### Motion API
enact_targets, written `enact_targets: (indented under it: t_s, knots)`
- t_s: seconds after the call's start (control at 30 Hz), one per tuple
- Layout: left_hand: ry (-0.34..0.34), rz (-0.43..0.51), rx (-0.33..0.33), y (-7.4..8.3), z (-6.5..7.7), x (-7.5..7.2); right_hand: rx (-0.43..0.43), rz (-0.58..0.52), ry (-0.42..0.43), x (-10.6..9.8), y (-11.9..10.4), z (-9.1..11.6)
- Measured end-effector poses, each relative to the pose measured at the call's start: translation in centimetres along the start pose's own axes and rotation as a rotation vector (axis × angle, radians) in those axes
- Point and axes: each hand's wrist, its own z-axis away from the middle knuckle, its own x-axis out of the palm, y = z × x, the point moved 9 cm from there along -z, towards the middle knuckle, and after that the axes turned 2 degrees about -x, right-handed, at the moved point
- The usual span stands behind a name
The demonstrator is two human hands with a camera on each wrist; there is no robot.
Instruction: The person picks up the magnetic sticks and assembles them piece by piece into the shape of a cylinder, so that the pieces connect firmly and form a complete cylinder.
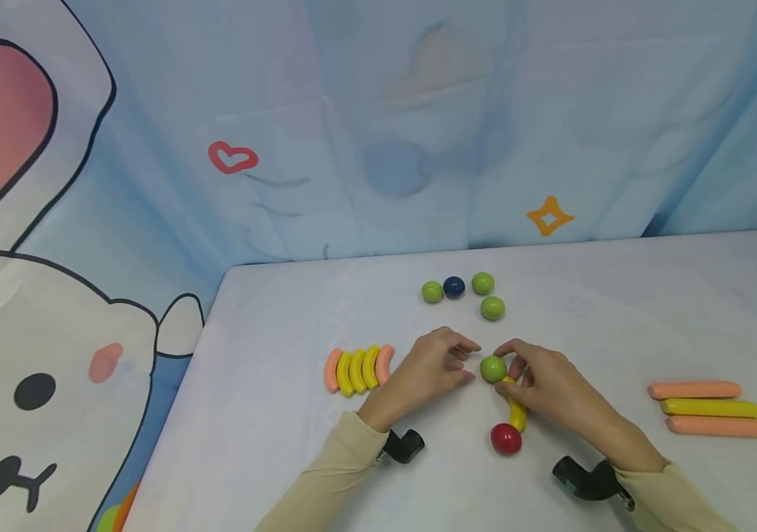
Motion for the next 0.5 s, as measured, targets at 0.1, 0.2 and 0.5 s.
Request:
enact_targets:
  t_s: [0.1, 0.2, 0.5]
  knots:
    - [0.031, -0.033, -0.019, -0.5, 0.4, -1.0, 0.014, 0.010, -0.016, 0.2, 0.0, -0.1]
    - [0.065, -0.099, -0.033, -1.0, 1.1, -2.0, 0.028, 0.020, -0.027, 0.3, -0.1, -0.1]
    - [0.218, -0.310, -0.170, -2.6, 3.6, -6.1, 0.047, 0.030, -0.046, 0.4, 0.1, -0.2]
